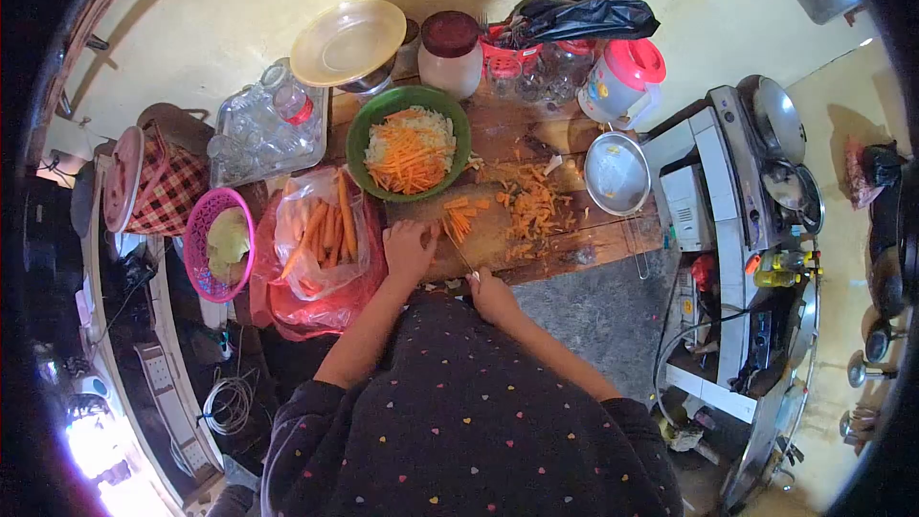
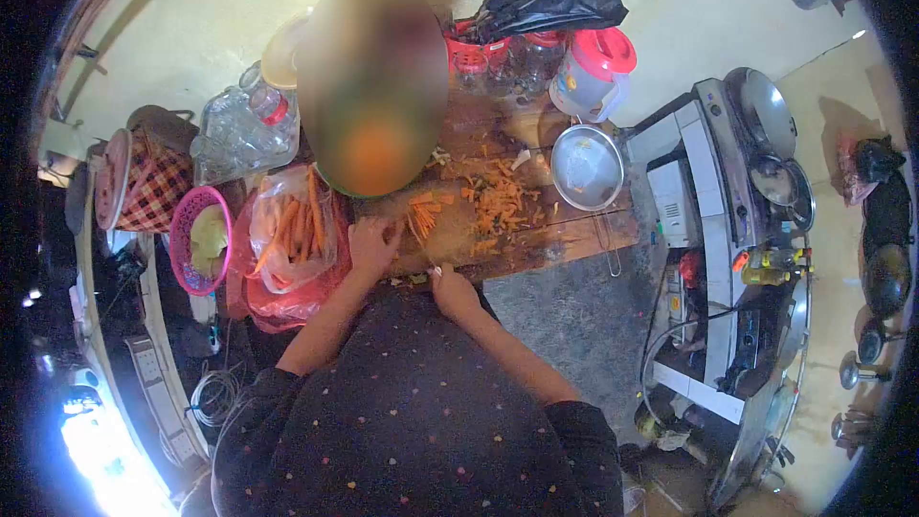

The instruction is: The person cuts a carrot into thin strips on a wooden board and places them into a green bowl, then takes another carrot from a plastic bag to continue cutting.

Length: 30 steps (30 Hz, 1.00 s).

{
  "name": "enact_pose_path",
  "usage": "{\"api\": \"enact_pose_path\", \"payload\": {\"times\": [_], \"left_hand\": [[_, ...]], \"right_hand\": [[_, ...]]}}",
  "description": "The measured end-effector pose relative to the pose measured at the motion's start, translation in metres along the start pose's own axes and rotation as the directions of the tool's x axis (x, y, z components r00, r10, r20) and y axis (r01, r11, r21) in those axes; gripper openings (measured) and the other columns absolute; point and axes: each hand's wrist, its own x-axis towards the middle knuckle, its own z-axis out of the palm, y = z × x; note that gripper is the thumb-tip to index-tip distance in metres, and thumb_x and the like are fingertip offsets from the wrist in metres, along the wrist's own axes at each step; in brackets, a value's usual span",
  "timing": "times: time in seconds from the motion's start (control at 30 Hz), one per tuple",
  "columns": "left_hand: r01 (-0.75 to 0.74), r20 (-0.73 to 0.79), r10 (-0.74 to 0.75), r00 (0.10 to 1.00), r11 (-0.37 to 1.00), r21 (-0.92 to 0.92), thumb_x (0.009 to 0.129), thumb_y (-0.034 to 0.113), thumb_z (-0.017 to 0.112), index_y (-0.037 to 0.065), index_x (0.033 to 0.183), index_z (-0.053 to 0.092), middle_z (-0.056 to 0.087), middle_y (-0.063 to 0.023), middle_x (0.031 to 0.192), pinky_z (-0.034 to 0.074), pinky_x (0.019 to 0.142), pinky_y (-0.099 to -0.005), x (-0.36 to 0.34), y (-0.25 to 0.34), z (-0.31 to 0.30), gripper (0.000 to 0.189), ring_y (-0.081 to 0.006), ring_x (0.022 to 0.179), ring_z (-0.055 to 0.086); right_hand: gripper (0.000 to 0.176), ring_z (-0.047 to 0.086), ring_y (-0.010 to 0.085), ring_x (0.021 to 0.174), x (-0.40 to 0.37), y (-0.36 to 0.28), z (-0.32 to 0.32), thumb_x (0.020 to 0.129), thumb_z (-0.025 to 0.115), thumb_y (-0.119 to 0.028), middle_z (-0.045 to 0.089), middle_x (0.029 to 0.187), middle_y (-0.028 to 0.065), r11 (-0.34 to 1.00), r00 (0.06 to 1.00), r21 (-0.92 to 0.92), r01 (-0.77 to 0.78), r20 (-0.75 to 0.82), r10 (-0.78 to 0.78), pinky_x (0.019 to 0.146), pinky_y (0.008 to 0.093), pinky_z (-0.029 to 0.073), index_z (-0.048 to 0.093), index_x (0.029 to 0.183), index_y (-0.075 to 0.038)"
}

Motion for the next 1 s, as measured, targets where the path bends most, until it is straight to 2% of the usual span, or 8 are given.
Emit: {"api": "enact_pose_path", "payload": {"times": [0.07, 0.17, 0.37, 0.57, 0.67, 0.77, 1.0], "left_hand": [[0.026, 0.042, -0.027, 0.999, 0.999, 0.032, 0.072, 0.026, 0.062, 0.011, 0.083, 0.064, 0.061, -0.0064, 0.083, 0.036, 0.074, -0.0372, 0.002, 0.005, -0.004, 0.018, -0.0243, 0.084, 0.054], [-0.001, -0.004, 0.002, 1.0, 1.0, 0.015, 0.073, 0.026, 0.062, 0.01, 0.081, 0.064, 0.061, -0.0071, 0.081, 0.036, 0.074, -0.0374, 0.002, 0.003, 0.002, 0.018, -0.0246, 0.084, 0.054], [-0.022, 0.032, 0.019, 0.999, 0.997, 0.08, 0.072, 0.025, 0.062, 0.009, 0.076, 0.063, 0.061, -0.009, 0.081, 0.036, 0.074, -0.0381, 0.002, 0.0, 0.004, 0.017, -0.0253, 0.083, 0.054], [-0.023, 0.023, 0.021, 1.0, 0.996, 0.084, 0.07, 0.025, 0.063, 0.009, 0.076, 0.063, 0.061, -0.0075, 0.081, 0.036, 0.074, -0.0381, 0.002, 0.003, 0.002, 0.017, -0.0244, 0.084, 0.054], [-0.068, -0.011, 0.069, 0.998, 0.995, 0.07, 0.069, 0.024, 0.063, 0.01, 0.078, 0.063, 0.061, -0.0067, 0.081, 0.036, 0.074, -0.0381, 0.002, 0.0, 0.005, 0.017, -0.024, 0.085, 0.054], [-0.079, 0.008, 0.078, 0.997, 0.994, 0.077, 0.068, 0.024, 0.063, 0.01, 0.08, 0.063, 0.061, -0.0062, 0.082, 0.036, 0.074, -0.0379, 0.003, 0.002, -0.001, 0.018, -0.0238, 0.085, 0.054], [-0.078, 0.017, 0.076, 0.997, 0.993, 0.094, 0.068, 0.023, 0.063, 0.009, 0.079, 0.062, 0.06, -0.0066, 0.081, 0.036, 0.074, -0.0376, 0.003, 0.001, 0.002, 0.018, -0.0238, 0.084, 0.053]], "right_hand": [[0.04, 0.058, 0.0437, 0.077, -0.004, -0.008, -0.01, 0.092, 0.036, -0.034, 0.058, 0.079, 0.0291, 0.999, 0.999, -0.003, -0.05, 0.019, 0.05, 0.067, 0.0514, 0.045, 0.046, 0.093, 0.005], [0.04, 0.058, 0.0431, 0.076, -0.002, -0.002, -0.006, 0.092, 0.036, -0.034, 0.058, 0.079, 0.0293, 1.0, 1.0, 0.005, -0.012, -0.029, 0.012, 0.067, 0.0514, 0.045, 0.046, 0.093, 0.005], [0.04, 0.058, 0.0438, 0.073, 0.004, -0.002, -0.001, 0.092, 0.036, -0.034, 0.058, 0.074, 0.0293, 0.998, 0.999, 0.042, 0.052, -0.017, -0.051, 0.064, 0.0512, 0.046, 0.046, 0.092, 0.005], [0.04, 0.058, 0.0439, 0.072, 0.007, -0.003, 0.002, 0.092, 0.036, -0.034, 0.058, 0.072, 0.0284, 0.998, 0.998, 0.005, 0.056, -0.028, -0.056, 0.063, 0.0508, 0.046, 0.046, 0.091, 0.005], [0.04, 0.058, 0.0438, 0.072, 0.007, -0.004, 0.002, 0.092, 0.036, -0.034, 0.058, 0.072, 0.0281, 0.997, 0.996, 0.019, 0.081, -0.035, -0.08, 0.063, 0.051, 0.046, 0.046, 0.091, 0.005], [0.04, 0.058, 0.0437, 0.072, 0.006, -0.009, -0.001, 0.092, 0.035, -0.034, 0.058, 0.073, 0.0278, 0.999, 0.999, 0.016, 0.037, 0.007, -0.037, 0.063, 0.0509, 0.046, 0.046, 0.092, 0.004], [0.037, 0.059, 0.0418, 0.073, 0.011, -0.008, 0.007, 0.092, 0.037, -0.033, 0.059, 0.075, 0.0266, 0.999, 1.0, -0.053, 0.001, -0.001, -0.001, 0.063, 0.0502, 0.047, 0.045, 0.096, 0.003]]}}
